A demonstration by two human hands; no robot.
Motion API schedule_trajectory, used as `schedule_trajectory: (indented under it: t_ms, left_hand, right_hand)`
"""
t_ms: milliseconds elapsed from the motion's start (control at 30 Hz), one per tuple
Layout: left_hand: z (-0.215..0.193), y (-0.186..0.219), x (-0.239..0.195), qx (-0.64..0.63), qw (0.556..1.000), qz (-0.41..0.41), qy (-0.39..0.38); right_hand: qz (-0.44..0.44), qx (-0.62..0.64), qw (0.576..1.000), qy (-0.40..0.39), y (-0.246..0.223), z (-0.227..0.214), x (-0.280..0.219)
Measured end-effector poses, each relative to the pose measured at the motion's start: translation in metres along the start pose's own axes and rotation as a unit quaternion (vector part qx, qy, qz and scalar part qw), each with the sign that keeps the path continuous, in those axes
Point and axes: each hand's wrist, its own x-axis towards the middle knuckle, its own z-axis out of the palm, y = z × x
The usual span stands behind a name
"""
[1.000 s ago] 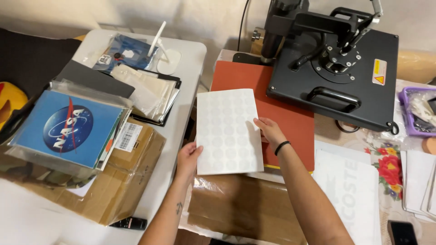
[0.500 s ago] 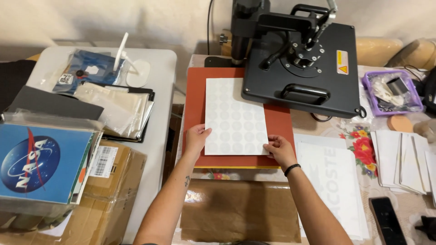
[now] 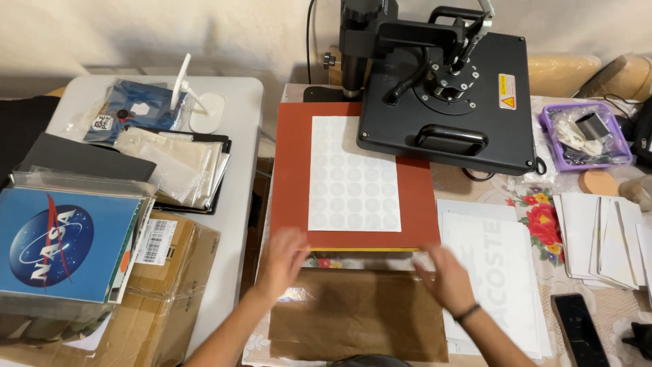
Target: The person operates a heat press machine, placing a white sheet and a brown sheet on the lower platen. They lower the handle to press the sheets, then lift the handle and remove the sheets. The person repeats this process with different sheets while occasionally holding a metal cup.
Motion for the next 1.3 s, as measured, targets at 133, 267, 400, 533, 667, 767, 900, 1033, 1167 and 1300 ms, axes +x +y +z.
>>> schedule_trajectory:
  t_ms: [133,267,400,533,667,767,900,1033,1167,1300]
  left_hand:
    - [0.01,-0.027,-0.129,0.148,0.934,-0.007,-0.324]
    - [0.011,-0.024,-0.191,0.193,0.883,-0.055,-0.424]
    - [0.028,-0.044,-0.221,0.449,0.865,0.205,-0.094]
    - [0.032,-0.049,-0.242,0.429,0.865,0.237,-0.105]
    - [0.028,-0.037,-0.246,0.474,0.842,0.244,-0.085]
    - [0.026,-0.031,-0.259,0.45,0.855,0.244,-0.089]
    - [0.016,-0.019,-0.265,0.208,0.833,-0.08,-0.507]
    - [0.008,0.0,-0.262,0.145,0.901,-0.217,-0.346]
    - [-0.006,0.016,-0.23,0.043,0.943,-0.306,-0.126]
    - [-0.037,0.045,-0.159,-0.08,0.904,-0.419,0.026]
  right_hand:
    - [-0.247,0.033,0.959,-0.138,0.043,0.039,-0.109]
    - [-0.38,-0.269,0.883,-0.05,0.078,0.06,-0.161]
    - [-0.39,-0.274,0.879,-0.017,0.098,0.079,-0.173]
    - [-0.414,-0.23,0.881,-0.021,0.122,0.091,-0.191]
    - [-0.376,-0.178,0.908,0.037,0.109,0.076,-0.206]
    - [-0.438,-0.189,0.879,0.02,0.13,0.073,-0.217]
    - [-0.488,-0.093,0.856,-0.141,0.164,0.084,-0.229]
    - [-0.399,0.051,0.88,-0.253,0.159,0.073,-0.221]
    - [-0.269,0.202,0.929,-0.155,0.078,-0.024,-0.159]
    - [-0.111,0.202,0.973,-0.009,0.094,-0.04,-0.119]
